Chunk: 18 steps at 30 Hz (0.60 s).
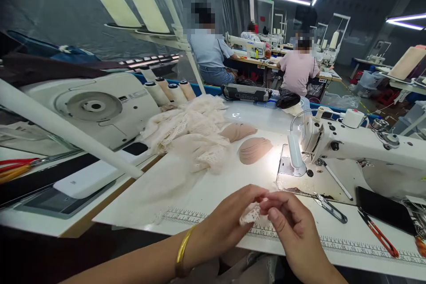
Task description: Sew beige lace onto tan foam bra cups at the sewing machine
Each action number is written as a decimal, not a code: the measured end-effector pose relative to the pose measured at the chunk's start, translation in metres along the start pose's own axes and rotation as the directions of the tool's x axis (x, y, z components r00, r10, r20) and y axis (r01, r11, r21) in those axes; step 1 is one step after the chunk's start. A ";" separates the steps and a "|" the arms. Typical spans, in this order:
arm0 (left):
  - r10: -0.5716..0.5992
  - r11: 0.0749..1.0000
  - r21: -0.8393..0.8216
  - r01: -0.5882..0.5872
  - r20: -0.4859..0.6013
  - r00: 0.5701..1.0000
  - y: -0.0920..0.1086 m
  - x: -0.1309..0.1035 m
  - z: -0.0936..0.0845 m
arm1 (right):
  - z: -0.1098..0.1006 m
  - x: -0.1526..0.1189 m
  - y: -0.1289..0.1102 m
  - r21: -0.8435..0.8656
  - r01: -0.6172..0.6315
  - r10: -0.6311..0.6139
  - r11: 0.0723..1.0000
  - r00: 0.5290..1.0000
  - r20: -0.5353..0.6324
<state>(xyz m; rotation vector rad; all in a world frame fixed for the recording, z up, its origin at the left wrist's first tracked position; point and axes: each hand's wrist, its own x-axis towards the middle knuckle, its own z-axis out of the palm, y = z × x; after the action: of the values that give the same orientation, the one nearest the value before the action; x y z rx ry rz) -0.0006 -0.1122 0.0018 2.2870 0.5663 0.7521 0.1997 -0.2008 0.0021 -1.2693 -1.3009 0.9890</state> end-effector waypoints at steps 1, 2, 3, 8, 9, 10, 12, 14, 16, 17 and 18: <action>-0.094 0.994 -0.055 0.094 -0.009 0.995 -0.002 0.005 0.006 | -0.002 -0.001 -0.002 -0.053 0.040 -0.042 0.998 0.999 -0.031; -0.195 0.977 -0.094 0.193 -0.012 0.981 -0.004 0.010 0.007 | -0.003 -0.002 -0.002 -0.130 0.070 -0.077 0.989 0.996 -0.043; -0.281 0.953 -0.120 0.278 -0.009 0.960 -0.005 0.015 0.006 | -0.004 -0.003 -0.001 -0.213 0.090 -0.097 0.973 0.995 -0.026; -0.366 0.909 -0.226 0.351 -0.027 0.930 0.010 0.032 -0.013 | 0.002 0.006 0.008 -0.237 0.044 -0.037 0.971 0.999 0.035; -0.383 0.897 -0.249 0.365 -0.027 0.923 0.013 0.034 -0.015 | 0.004 0.011 0.010 -0.145 -0.025 0.027 0.989 1.000 0.010; -0.411 0.879 -0.272 0.390 -0.022 0.911 0.015 0.036 -0.016 | 0.004 0.016 0.011 -0.040 -0.100 0.100 0.994 0.995 -0.004; -0.470 0.838 -0.315 0.445 -0.004 0.883 0.013 0.039 -0.016 | 0.001 0.025 0.013 0.146 -0.223 0.223 0.964 0.975 0.019; -0.503 0.807 -0.356 0.471 0.002 0.864 0.006 0.042 -0.013 | -0.003 0.031 0.015 0.214 -0.246 0.236 0.946 0.969 0.069; -0.510 0.795 -0.386 0.467 -0.011 0.860 -0.003 0.043 -0.009 | -0.003 0.032 0.018 0.102 -0.149 0.139 0.984 0.985 0.100; -0.510 0.792 -0.398 0.462 -0.017 0.860 -0.006 0.044 -0.007 | -0.001 0.031 0.019 -0.007 -0.060 0.061 0.998 0.993 0.098; -0.509 0.790 -0.407 0.458 -0.019 0.861 -0.009 0.045 -0.005 | 0.001 0.030 0.021 -0.131 0.037 -0.025 0.991 0.996 0.089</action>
<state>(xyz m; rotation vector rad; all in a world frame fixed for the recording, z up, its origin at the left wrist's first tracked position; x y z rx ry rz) 0.0276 -0.0786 0.0151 1.6279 0.9306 0.6790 0.2042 -0.1690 -0.0153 -1.3142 -1.4696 0.9580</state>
